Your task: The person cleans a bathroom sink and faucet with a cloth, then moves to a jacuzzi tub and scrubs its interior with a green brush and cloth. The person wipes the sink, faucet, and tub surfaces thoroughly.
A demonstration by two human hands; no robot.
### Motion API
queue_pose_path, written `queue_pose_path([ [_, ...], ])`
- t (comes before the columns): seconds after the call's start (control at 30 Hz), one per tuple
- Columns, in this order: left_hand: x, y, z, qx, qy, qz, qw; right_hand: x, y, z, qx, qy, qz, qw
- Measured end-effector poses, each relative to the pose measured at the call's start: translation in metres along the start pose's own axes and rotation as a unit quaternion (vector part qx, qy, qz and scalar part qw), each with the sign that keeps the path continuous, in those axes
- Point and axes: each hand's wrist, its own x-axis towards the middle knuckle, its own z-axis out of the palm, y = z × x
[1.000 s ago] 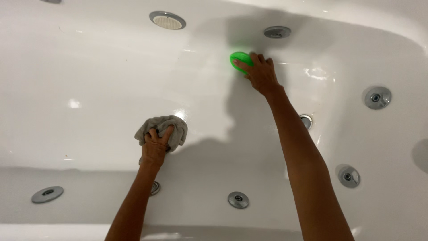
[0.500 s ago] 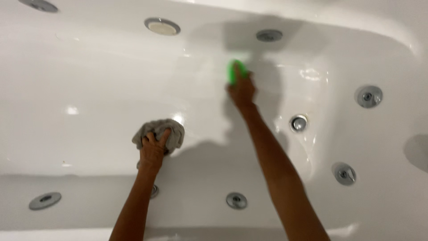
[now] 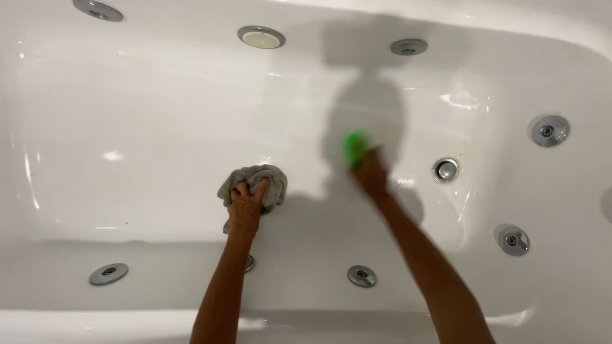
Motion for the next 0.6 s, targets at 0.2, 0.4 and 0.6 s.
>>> queue_pose_path([
  [0.2, 0.001, -0.003, 0.0, 0.012, 0.022, 0.009, 1.0, -0.018, 0.022, -0.013, -0.035, -0.047, -0.033, 0.998],
  [0.4, 0.002, -0.008, 0.002, 0.01, 0.026, 0.033, 0.999, 0.004, 0.094, -0.038, 0.037, -0.023, 0.28, 0.959],
  [0.6, 0.001, -0.005, -0.005, 0.003, 0.025, 0.024, 0.999, -0.034, 0.045, -0.035, -0.116, -0.078, 0.09, 0.986],
])
